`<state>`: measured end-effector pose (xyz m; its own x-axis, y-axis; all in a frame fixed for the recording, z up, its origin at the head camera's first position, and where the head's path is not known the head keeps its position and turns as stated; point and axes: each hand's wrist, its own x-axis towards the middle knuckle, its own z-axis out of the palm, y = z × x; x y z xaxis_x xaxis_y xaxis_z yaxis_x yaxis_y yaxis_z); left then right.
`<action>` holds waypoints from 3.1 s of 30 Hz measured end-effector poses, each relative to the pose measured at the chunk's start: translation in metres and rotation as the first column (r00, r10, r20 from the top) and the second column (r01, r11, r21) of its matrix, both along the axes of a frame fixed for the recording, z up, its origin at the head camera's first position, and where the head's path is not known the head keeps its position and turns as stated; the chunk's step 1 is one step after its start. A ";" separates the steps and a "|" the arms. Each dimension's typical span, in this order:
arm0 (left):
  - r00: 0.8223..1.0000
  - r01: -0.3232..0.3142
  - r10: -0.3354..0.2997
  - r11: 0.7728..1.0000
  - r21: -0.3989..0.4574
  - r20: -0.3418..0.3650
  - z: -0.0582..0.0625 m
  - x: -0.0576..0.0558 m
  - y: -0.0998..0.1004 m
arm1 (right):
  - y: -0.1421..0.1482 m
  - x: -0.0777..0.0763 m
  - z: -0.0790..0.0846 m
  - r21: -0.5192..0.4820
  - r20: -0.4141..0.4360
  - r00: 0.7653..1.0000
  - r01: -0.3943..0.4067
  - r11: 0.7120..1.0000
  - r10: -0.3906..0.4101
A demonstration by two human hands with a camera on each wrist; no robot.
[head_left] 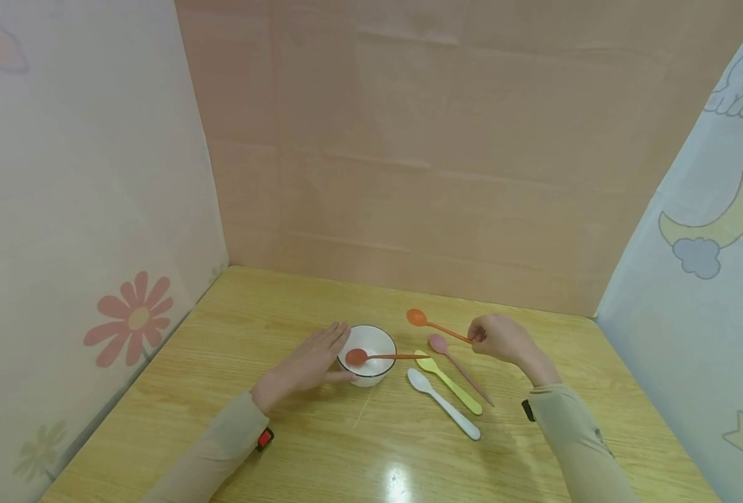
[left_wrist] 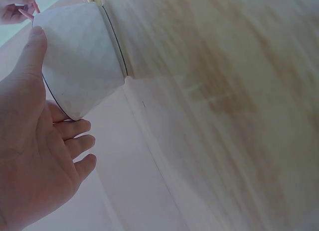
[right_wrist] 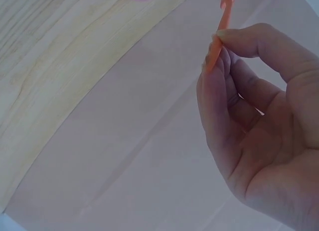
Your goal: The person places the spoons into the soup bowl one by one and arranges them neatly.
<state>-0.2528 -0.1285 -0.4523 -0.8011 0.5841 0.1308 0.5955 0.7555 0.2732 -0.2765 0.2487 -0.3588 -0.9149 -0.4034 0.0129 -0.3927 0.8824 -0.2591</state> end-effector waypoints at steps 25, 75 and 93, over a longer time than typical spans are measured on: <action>1.000 -0.001 0.001 1.000 0.001 0.021 0.000 -0.002 0.000 | -0.019 -0.001 0.014 0.024 0.004 0.998 -0.066 0.998 0.066; 1.000 0.005 -0.005 1.000 0.000 0.006 0.001 0.000 0.000 | -0.071 -0.001 0.032 0.168 -0.013 0.974 -0.220 0.961 0.226; 1.000 0.002 -0.001 1.000 -0.008 0.003 -0.001 -0.002 0.001 | -0.089 -0.004 0.030 0.210 0.057 0.976 -0.219 0.953 0.212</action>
<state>-0.2543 -0.1277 -0.4532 -0.8006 0.5863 0.1238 0.5958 0.7567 0.2693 -0.2804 0.1599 -0.3290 -0.8043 -0.5813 -0.1237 -0.5742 0.8137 -0.0901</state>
